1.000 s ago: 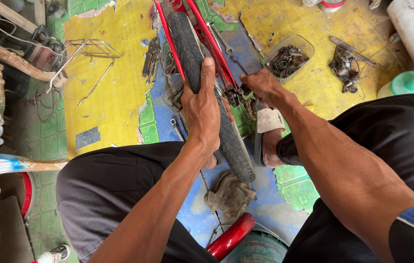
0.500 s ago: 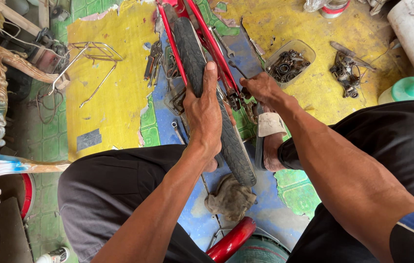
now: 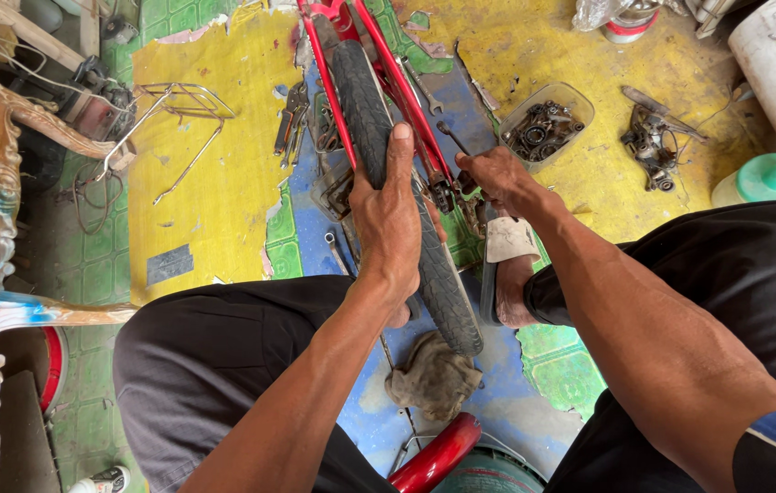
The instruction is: The person uses a wrench to tighten or loosen the axle nut on a bicycle wheel while holding the tire with the other hand. The person repeatedly spins the wheel to check alignment and continues adjusting the nut.
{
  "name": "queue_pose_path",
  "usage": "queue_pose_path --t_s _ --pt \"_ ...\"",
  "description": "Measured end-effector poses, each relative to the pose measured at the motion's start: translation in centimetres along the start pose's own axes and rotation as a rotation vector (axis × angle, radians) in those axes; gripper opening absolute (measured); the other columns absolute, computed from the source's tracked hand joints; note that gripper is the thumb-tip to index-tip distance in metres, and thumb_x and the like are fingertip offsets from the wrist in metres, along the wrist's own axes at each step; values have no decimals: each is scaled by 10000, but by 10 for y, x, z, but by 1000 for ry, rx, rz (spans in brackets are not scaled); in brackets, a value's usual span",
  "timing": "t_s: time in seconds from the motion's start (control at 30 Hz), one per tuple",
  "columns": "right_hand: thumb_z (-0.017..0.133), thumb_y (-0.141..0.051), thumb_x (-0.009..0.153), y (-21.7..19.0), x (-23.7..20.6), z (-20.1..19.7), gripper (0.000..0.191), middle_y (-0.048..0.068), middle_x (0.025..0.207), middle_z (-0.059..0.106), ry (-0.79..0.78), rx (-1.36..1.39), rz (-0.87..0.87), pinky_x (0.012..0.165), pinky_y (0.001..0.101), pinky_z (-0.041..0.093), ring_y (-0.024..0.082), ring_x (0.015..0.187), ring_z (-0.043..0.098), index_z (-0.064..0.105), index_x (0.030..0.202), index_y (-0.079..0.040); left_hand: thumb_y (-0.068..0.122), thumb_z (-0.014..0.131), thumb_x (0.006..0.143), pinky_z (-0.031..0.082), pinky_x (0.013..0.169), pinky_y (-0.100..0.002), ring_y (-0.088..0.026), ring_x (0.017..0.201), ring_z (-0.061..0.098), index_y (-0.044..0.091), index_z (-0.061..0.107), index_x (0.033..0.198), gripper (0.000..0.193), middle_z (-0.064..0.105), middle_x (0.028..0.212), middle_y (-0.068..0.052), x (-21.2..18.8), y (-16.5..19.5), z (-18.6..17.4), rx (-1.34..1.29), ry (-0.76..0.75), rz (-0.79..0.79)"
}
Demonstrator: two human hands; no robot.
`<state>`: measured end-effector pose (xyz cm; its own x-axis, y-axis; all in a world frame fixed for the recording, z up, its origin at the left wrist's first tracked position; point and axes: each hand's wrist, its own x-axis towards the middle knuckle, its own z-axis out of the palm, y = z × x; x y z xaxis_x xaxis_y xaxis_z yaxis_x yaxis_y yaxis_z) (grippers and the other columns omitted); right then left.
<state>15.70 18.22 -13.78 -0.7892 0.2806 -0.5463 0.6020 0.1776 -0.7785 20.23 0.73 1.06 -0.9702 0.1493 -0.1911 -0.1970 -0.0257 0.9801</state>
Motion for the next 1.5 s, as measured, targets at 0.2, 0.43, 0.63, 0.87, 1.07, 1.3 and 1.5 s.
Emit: queue_pose_path --t_s 0.2,0.43,0.63,0.87,1.07,1.3,1.5 --pt "563 -529 999 2 -3 1 549 59 597 493 -47 -162 -68 436 417 389 187 459 441 628 754 -43 644 598 874 508 345 -370 -143 480 553 45 566 1247 706 441 680 -24 0 2 -2 0 -22 11" --pt "537 -479 1008 -4 0 1 453 1 595 537 -42 83 -26 445 383 322 159 482 340 642 738 -131 643 576 881 518 359 -373 -143 503 554 70 559 1306 713 433 714 -18 1 1 -6 5 -46 41" --pt "567 -459 1024 -11 -3 3 529 8 550 425 -25 -24 -25 420 390 297 155 452 329 537 669 -68 641 578 880 519 356 -368 -138 507 552 88 554 1316 705 431 708 -20 -2 3 -5 -1 -50 50" --pt "479 -435 1065 6 11 -4 489 32 609 530 -65 103 -95 450 398 355 161 466 394 643 796 -61 630 597 903 512 366 -366 -129 526 549 77 556 1323 696 457 756 -7 -3 3 -4 -22 -61 100" --pt "461 -446 1089 -8 3 -46 486 40 894 677 39 -45 -474 624 392 494 108 639 469 764 1071 -67 627 597 881 517 348 -375 -140 487 551 76 556 1311 700 435 717 -14 -3 2 -4 -20 -51 59" --pt "518 -333 1077 -34 -43 -61 399 104 669 624 105 -228 -543 529 408 490 183 516 515 749 960 -29 650 575 868 559 375 -397 -139 503 567 105 508 1378 749 444 727 -22 -1 0 -7 -9 -71 69" --pt "566 -263 1048 -24 -65 -47 291 87 621 610 124 -257 -590 479 402 455 181 494 521 760 1023 -48 652 583 874 532 371 -386 -144 494 565 87 527 1357 745 460 702 -28 -3 1 -9 -14 -71 83"
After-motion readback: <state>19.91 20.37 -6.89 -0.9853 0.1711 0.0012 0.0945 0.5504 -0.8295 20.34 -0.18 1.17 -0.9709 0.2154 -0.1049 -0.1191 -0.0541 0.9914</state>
